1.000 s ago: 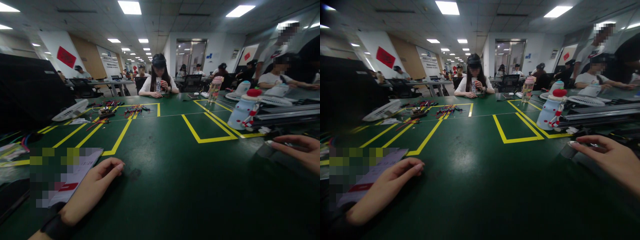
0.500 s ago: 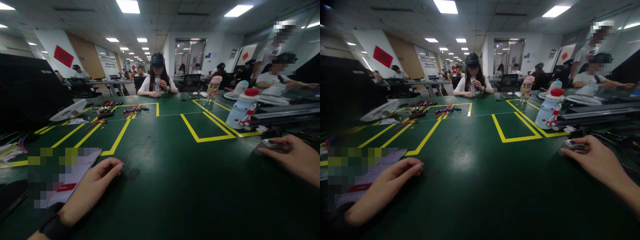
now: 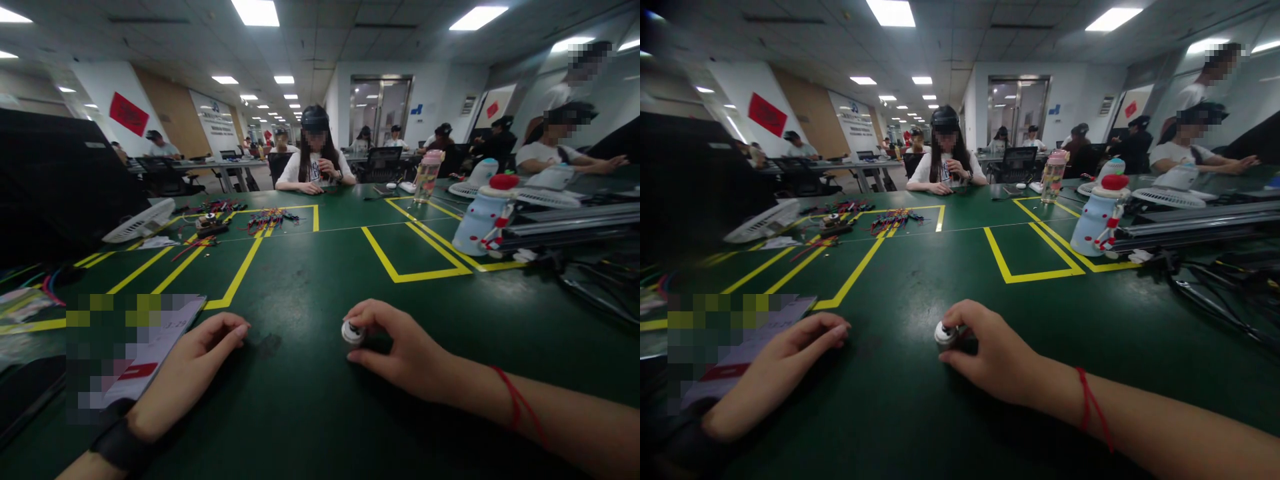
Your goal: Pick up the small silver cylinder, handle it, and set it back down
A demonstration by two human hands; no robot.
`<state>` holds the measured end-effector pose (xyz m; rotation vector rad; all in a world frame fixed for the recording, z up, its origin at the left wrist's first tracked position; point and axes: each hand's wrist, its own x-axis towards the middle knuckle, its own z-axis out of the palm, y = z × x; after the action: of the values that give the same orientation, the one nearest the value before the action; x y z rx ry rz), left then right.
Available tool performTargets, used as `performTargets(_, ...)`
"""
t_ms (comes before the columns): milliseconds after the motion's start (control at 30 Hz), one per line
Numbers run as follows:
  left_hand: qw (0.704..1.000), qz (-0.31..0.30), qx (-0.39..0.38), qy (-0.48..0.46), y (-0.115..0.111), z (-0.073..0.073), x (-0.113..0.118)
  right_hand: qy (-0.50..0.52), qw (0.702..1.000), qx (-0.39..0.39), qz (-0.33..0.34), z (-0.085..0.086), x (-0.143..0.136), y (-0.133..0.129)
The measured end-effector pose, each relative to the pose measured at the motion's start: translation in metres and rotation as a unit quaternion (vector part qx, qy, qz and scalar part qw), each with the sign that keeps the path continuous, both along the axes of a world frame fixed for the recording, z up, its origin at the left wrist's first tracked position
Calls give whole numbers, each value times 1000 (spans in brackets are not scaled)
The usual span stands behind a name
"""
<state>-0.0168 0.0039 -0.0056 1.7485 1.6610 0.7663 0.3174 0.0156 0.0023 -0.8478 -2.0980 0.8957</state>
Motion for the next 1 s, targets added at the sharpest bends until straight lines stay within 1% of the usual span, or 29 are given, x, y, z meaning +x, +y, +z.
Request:
performTargets(67,1000,1,-2,4,0,-1,-1,-10,1000,-8,8,-5,-1,1)
performTargets(133,1000,2,-5,8,1,-1,1,-17,1000,-26,0,-8,1,1)
performTargets(233,1000,-16,-8,21,-1,6,15,-4,998,-67,-13,-9,1,2)
performTargets(300,998,-54,3,34,-2,16,35,14,996,-88,-16,-8,0,2)
performTargets(400,989,-138,54,26,-3,34,77,28,994,-100,-18,-9,-2,3)
performTargets(467,979,-183,89,11,0,45,106,29,994,-99,-23,-10,-3,4)
performTargets(533,971,-212,109,4,6,52,127,25,995,-96,-26,-12,-2,5)
performTargets(600,968,-222,117,7,10,55,138,19,995,-93,-24,-12,-2,5)
performTargets(700,972,-204,120,-11,15,58,137,4,997,-80,-18,-10,-3,5)
performTargets(767,976,-177,121,-43,17,58,131,-10,998,-58,-20,-9,-3,4)
performTargets(833,979,-156,121,-54,19,55,124,-31,999,-28,-31,-7,-1,3)
performTargets(900,979,-161,117,-36,20,48,119,-52,998,-7,-44,-6,2,3)
performTargets(1000,974,-202,102,19,19,29,119,-61,997,-9,-48,-5,6,3)
